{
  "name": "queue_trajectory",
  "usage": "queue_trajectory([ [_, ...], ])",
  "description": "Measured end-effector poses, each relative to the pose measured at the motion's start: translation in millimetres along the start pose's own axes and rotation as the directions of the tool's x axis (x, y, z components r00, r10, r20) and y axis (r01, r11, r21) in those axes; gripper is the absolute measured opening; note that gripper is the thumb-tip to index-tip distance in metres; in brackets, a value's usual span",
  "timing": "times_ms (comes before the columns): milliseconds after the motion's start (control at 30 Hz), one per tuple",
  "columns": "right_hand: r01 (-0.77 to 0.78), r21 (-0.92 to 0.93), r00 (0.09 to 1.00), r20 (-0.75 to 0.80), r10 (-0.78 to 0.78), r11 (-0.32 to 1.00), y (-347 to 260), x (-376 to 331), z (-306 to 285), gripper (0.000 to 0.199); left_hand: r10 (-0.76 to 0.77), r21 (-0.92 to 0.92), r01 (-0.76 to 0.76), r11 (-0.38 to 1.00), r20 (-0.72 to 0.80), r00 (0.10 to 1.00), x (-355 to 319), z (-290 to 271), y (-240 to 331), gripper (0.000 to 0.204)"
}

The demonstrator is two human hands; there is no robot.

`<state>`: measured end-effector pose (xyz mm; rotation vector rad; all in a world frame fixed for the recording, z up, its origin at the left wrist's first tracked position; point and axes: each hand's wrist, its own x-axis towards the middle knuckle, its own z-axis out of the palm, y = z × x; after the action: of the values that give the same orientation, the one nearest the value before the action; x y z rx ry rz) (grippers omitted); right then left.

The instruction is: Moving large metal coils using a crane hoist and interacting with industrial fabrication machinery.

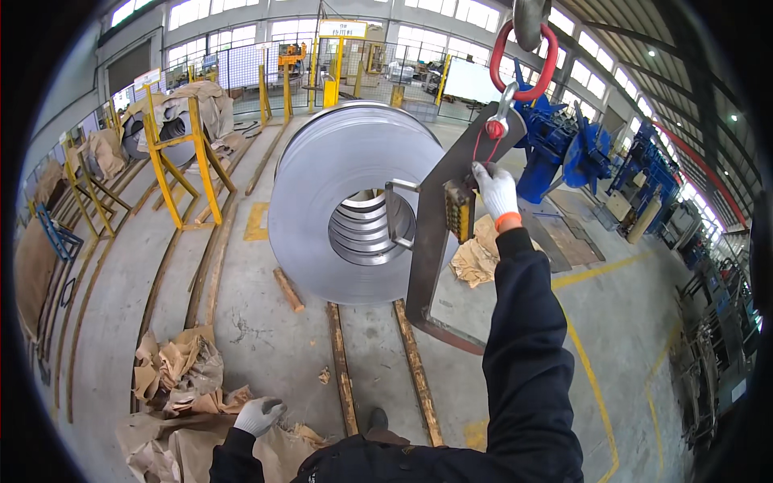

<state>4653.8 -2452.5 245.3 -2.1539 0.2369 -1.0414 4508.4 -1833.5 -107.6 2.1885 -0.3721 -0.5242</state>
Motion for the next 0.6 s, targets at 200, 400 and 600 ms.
queue_trajectory([
  [200, 0.007, 0.367, 0.985, 0.16, -0.071, 0.93, -1, 11, 13, 0.026, -0.035, 0.004, 0.035, 0.999, -0.035, 0.999, 64, -13, 84, 0.049],
  [400, -0.103, 0.607, 0.928, 0.344, -0.144, 0.788, -58, -10, 21, 0.024, 0.178, -0.159, -0.179, 0.971, -0.019, 0.984, 143, -14, 201, 0.041],
  [600, -0.389, 0.605, 0.812, 0.581, -0.052, 0.695, -63, -58, 105, 0.03, 0.562, -0.636, -0.464, 0.616, -0.057, 0.825, 225, -16, 238, 0.08],
])
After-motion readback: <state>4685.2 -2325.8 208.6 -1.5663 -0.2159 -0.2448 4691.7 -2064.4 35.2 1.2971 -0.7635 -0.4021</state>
